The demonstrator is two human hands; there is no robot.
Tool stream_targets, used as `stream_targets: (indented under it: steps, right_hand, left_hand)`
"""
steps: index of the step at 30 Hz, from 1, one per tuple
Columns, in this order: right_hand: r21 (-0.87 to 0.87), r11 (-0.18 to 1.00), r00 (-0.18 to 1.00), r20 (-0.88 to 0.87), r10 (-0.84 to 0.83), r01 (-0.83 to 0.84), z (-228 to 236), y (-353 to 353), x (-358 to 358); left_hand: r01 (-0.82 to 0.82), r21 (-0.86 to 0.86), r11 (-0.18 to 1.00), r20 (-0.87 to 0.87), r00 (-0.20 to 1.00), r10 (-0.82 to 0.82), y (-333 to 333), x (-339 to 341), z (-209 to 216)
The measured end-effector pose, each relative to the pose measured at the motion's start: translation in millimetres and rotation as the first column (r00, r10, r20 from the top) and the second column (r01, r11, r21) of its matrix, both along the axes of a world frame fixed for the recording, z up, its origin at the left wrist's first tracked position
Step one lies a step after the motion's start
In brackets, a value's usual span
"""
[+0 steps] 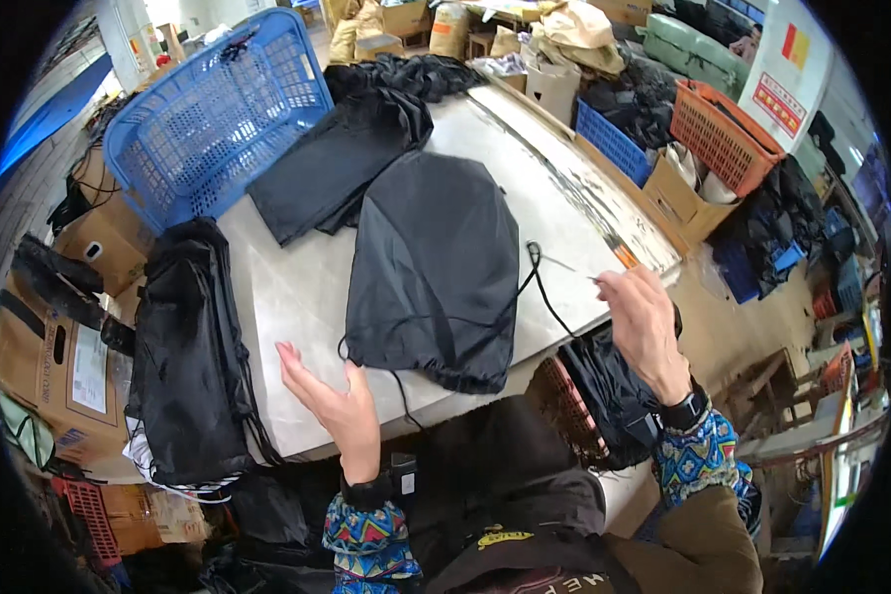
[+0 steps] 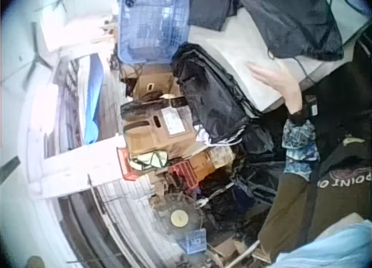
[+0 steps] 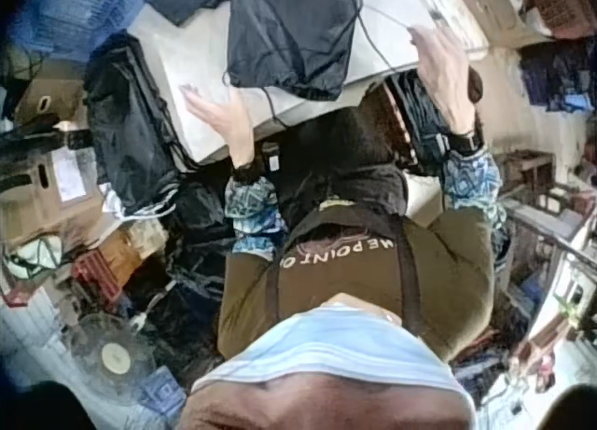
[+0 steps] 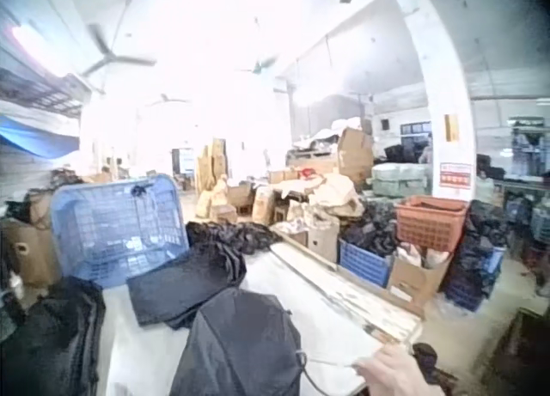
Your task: The person assembles black drawstring bags by threading black cords through the top hems using a metal hook tool. They pull the cords through, adjust the length, and place the finished bags into a pile on the table.
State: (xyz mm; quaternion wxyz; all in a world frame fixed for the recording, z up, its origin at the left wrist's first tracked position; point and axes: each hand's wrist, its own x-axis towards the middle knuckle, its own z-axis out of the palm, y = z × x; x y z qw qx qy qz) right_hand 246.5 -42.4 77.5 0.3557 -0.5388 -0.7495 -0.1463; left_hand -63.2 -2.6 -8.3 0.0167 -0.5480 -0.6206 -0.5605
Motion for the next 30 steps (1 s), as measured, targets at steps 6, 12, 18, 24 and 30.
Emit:
stream_targets:
  steps: [6, 12, 18, 24, 30]
  right_hand:
    - [-0.181, 0.971, 0.973, -0.197, 0.118, -0.154, -11.5, -22.7, -42.3]
    - [-0.182, 0.978, 0.89, -0.455, 0.011, -0.105, -10.9, -15.3, -55.1]
    - [0.174, 0.982, 0.083, -0.982, 0.168, 0.069, 11.4, 22.8, 15.2]
    - [-0.306, 0.925, 0.786, -0.618, -0.014, -0.224, -24.7, 1.1, -38.9]
    - [-0.287, 0.884, 0.866, -0.453, 0.213, -0.368, -37.7, -28.9, -108.5]
  left_hand:
    - [0.844, -0.001, 0.536, 0.304, 0.511, -0.804, 7.8, 70.5, 37.0]
    - [0.904, -0.087, 0.418, 0.315, 0.423, -0.85, -34.6, 92.2, 5.1]
    - [0.833, -0.206, 0.513, -0.027, 0.519, -0.854, -59.9, 62.9, -25.3]
    - [0.498, -0.252, 0.83, 0.097, 0.866, -0.491, -37.7, 21.1, -6.1]
    - [0.728, 0.308, 0.613, 0.862, 0.058, -0.503, -45.5, 68.2, 22.2]
